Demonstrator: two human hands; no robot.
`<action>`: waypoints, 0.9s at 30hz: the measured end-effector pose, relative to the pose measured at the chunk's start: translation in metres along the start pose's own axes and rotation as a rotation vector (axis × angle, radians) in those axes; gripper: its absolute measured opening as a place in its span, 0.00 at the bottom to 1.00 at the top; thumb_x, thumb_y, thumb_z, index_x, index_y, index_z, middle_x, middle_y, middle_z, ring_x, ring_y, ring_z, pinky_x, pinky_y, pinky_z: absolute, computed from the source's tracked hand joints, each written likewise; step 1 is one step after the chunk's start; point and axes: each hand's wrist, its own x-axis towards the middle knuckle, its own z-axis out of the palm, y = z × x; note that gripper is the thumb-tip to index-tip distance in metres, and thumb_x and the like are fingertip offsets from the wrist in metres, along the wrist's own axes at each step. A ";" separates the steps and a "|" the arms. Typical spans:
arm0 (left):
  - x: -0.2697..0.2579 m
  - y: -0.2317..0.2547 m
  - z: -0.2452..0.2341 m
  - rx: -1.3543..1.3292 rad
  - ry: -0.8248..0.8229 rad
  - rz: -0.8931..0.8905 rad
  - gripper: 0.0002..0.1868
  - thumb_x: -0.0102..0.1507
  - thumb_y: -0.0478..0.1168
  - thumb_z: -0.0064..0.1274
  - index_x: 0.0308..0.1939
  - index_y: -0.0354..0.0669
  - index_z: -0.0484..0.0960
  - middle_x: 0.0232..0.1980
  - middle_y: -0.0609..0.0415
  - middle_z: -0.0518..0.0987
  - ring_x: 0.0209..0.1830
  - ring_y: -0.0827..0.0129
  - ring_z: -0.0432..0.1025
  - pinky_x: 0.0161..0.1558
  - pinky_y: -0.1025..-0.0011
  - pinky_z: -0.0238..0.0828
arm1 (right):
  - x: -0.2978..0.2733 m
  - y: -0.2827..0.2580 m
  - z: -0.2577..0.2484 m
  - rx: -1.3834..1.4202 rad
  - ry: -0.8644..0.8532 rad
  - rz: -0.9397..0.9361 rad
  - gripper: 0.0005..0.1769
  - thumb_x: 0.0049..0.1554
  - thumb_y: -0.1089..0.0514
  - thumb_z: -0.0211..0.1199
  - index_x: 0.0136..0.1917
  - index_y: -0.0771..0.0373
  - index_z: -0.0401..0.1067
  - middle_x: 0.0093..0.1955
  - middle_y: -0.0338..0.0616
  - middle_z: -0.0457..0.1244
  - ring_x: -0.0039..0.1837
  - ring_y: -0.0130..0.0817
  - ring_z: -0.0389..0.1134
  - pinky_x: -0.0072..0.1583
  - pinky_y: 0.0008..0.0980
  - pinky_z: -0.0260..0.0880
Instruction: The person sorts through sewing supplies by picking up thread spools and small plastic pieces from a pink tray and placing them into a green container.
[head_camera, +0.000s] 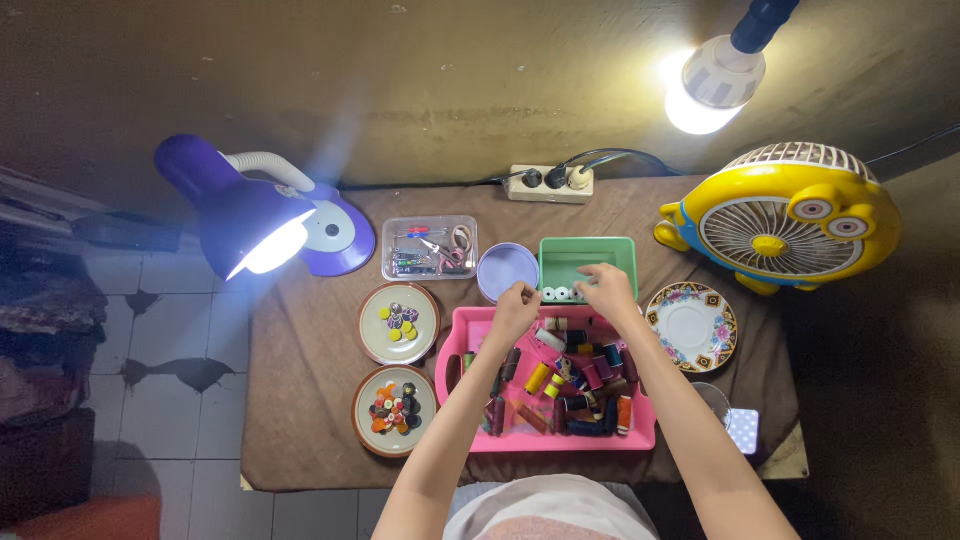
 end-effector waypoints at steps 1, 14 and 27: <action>-0.007 0.000 -0.004 0.027 0.040 0.038 0.10 0.63 0.39 0.57 0.39 0.33 0.79 0.30 0.47 0.80 0.28 0.61 0.77 0.34 0.66 0.72 | -0.006 -0.011 -0.005 0.036 0.092 -0.010 0.17 0.50 0.59 0.72 0.53 0.65 0.79 0.49 0.52 0.69 0.48 0.44 0.72 0.52 0.39 0.73; -0.155 -0.021 -0.047 0.533 0.106 0.279 0.14 0.56 0.36 0.61 0.45 0.40 0.79 0.47 0.45 0.76 0.50 0.48 0.70 0.52 0.53 0.66 | -0.137 -0.063 0.047 -0.168 0.232 -0.097 0.10 0.51 0.56 0.72 0.45 0.59 0.78 0.44 0.45 0.61 0.52 0.46 0.65 0.53 0.46 0.69; -0.151 -0.020 -0.046 0.025 0.032 0.109 0.22 0.62 0.42 0.60 0.59 0.37 0.79 0.42 0.47 0.80 0.38 0.62 0.73 0.43 0.65 0.73 | -0.164 -0.071 0.060 0.310 0.006 0.230 0.23 0.48 0.52 0.76 0.54 0.65 0.79 0.42 0.44 0.71 0.41 0.34 0.69 0.44 0.34 0.70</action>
